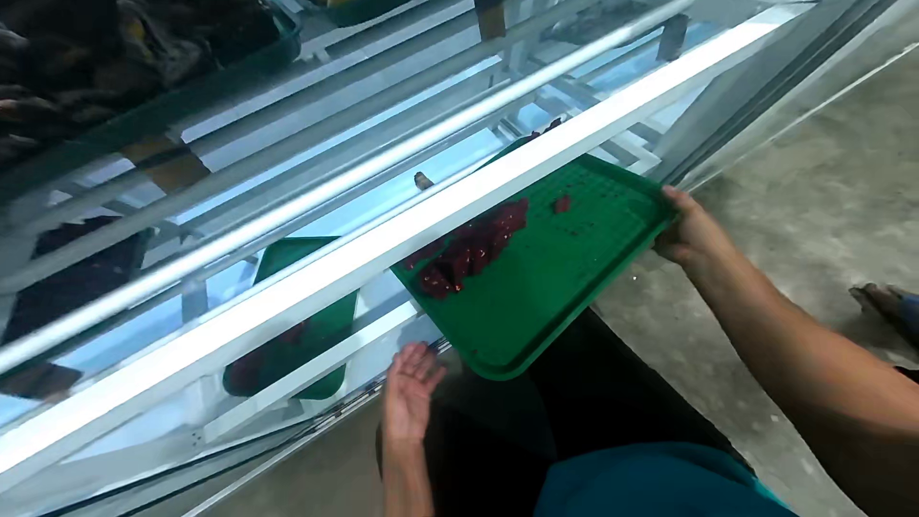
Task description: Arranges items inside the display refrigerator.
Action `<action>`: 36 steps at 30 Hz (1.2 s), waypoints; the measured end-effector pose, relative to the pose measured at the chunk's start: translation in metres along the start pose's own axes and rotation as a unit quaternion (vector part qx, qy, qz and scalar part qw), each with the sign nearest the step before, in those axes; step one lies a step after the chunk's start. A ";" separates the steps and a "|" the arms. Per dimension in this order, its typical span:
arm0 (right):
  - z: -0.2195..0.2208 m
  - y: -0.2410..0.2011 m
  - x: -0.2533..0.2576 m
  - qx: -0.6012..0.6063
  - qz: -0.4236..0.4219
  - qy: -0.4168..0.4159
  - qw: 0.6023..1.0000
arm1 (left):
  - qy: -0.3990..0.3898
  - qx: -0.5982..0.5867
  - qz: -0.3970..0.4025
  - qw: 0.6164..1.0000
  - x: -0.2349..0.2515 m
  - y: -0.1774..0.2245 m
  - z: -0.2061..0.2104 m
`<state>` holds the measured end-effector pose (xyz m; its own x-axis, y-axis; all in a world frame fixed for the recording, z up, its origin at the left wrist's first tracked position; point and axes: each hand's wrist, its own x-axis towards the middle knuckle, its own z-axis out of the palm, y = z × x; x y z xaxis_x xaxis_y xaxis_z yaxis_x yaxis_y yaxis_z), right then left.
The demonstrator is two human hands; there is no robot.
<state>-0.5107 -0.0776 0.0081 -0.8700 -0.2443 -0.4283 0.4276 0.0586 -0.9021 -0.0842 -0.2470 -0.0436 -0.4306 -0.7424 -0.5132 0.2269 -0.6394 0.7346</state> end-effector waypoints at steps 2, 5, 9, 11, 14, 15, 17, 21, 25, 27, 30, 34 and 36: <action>-0.007 -0.018 0.014 -0.143 -0.063 0.016 0.988 | -0.081 0.005 -0.001 0.997 -0.017 0.000 0.035; 0.000 -0.058 0.025 -0.339 -0.119 -0.037 0.932 | -0.078 0.045 0.068 0.994 -0.023 -0.004 0.067; 0.017 -0.078 0.050 -0.408 -0.074 -0.093 0.905 | -0.103 0.176 0.127 0.971 -0.025 -0.011 0.057; 0.022 -0.071 0.049 -0.394 -0.050 -0.095 0.913 | -0.097 0.203 0.128 0.966 -0.033 -0.014 0.052; 0.013 -0.038 0.028 -0.357 -0.048 -0.084 0.929 | -0.039 0.186 0.101 0.976 -0.051 -0.014 0.050; 0.006 -0.026 0.015 -0.343 -0.059 -0.074 0.935 | 0.004 0.171 0.104 0.980 -0.056 -0.015 0.054; -0.013 0.000 -0.015 -0.324 -0.075 -0.048 0.942 | 0.103 0.165 0.144 0.970 -0.063 -0.022 0.063; -0.070 0.047 -0.050 -0.274 -0.095 0.032 0.956 | 0.123 0.222 0.228 0.940 -0.064 -0.049 0.051; -0.134 0.065 -0.096 -0.285 -0.088 0.115 0.947 | 0.036 0.259 0.220 0.940 -0.071 -0.076 0.049; -0.163 0.066 -0.117 -0.294 -0.079 0.160 0.939 | -0.022 0.246 0.220 0.944 -0.068 -0.088 0.058; -0.203 0.070 -0.135 -0.269 -0.062 0.197 0.941 | -0.093 0.249 0.206 0.942 -0.063 -0.103 0.074; -0.237 0.069 -0.150 -0.262 -0.051 0.211 0.940 | -0.140 0.292 0.151 0.934 -0.057 -0.116 0.095; -0.242 0.073 -0.151 -0.265 -0.047 0.222 0.937 | -0.152 0.302 0.143 0.930 -0.050 -0.119 0.100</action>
<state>-0.4077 0.1976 -0.0056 -0.9647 0.1463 -0.2191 0.2633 0.5582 -0.7869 -0.1767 -0.1140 -0.0610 -0.6761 -0.7152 -0.1771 -0.1227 -0.1276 0.9842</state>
